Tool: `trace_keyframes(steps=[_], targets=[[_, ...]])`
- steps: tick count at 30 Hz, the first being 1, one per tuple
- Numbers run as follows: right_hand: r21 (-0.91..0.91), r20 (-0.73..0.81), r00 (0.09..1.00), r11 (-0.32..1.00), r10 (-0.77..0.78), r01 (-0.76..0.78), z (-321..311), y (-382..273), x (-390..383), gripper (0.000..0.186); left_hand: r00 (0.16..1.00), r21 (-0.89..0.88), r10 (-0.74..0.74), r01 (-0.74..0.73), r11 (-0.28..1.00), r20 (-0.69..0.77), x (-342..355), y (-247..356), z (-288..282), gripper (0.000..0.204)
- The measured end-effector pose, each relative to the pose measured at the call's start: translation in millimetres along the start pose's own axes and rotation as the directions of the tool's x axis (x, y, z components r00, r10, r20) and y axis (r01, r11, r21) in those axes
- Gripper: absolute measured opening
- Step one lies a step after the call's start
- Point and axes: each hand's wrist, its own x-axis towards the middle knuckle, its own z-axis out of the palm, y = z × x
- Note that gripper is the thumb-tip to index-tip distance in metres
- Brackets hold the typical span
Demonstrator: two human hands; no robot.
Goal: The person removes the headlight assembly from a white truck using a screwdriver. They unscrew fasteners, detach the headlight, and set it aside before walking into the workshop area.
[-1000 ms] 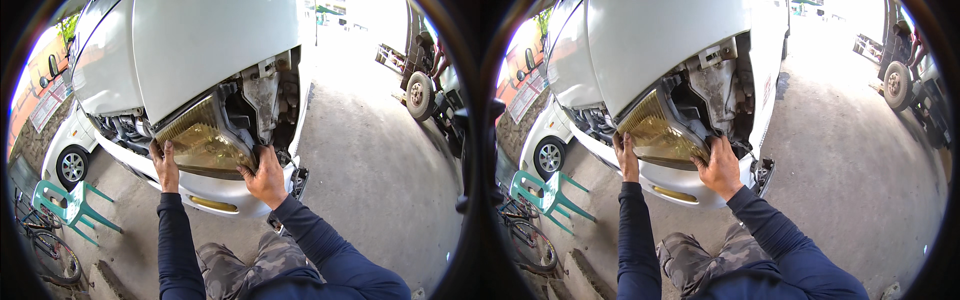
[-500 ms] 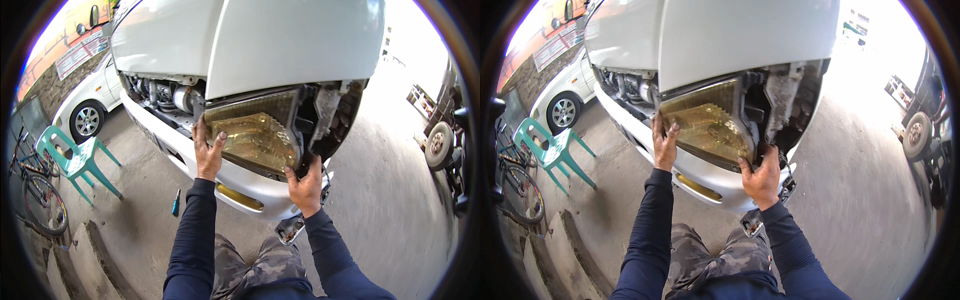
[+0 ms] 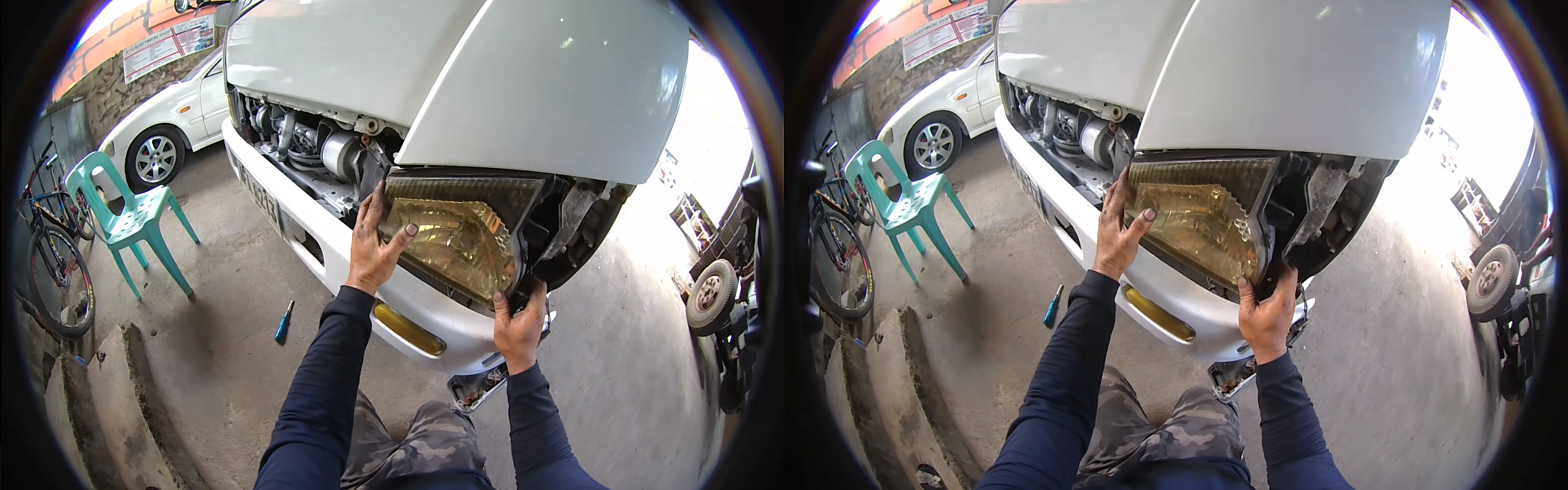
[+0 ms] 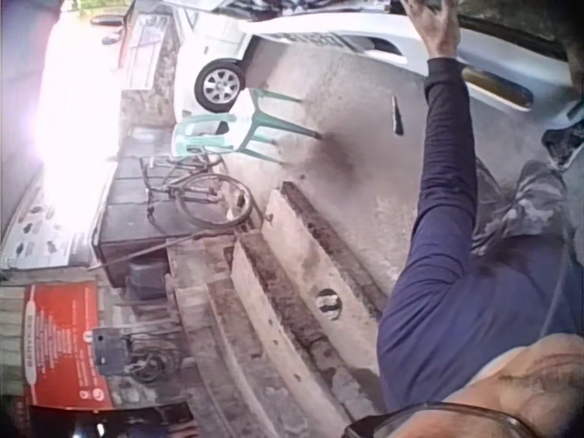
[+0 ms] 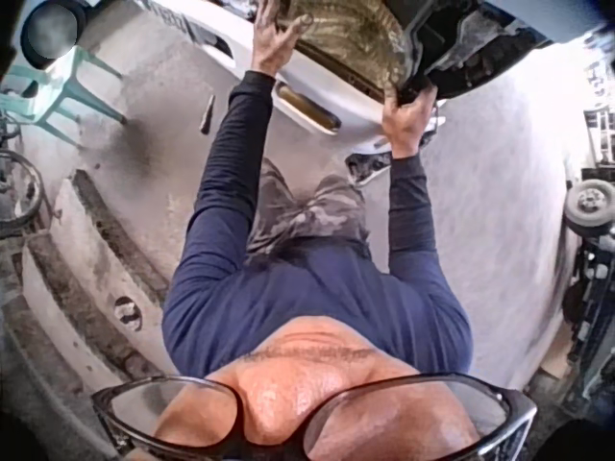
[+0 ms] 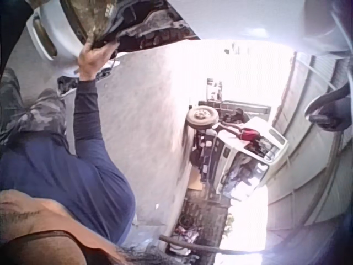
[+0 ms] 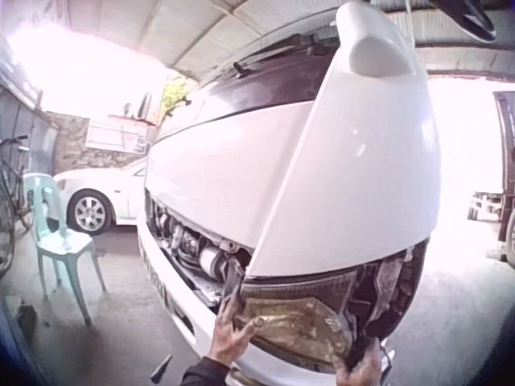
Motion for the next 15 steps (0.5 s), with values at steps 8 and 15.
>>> trace_keyframes(steps=[8, 15], targets=[[0.015, 0.003, 1.0, 1.0, 0.002, -0.002, 1.3, 1.0, -3.5, 0.051, 0.997, -0.036, 0.035, -0.038, 0.999, -0.076, -8.1, -3.3, -5.5, 0.097], [-0.011, 0.019, 1.0, 1.0, -0.016, 0.016, 3.6, -1.4, -3.0, 0.053, 0.989, -0.035, 0.04, -0.045, 0.998, -0.143, -9.4, -7.2, -7.1, 0.087]])
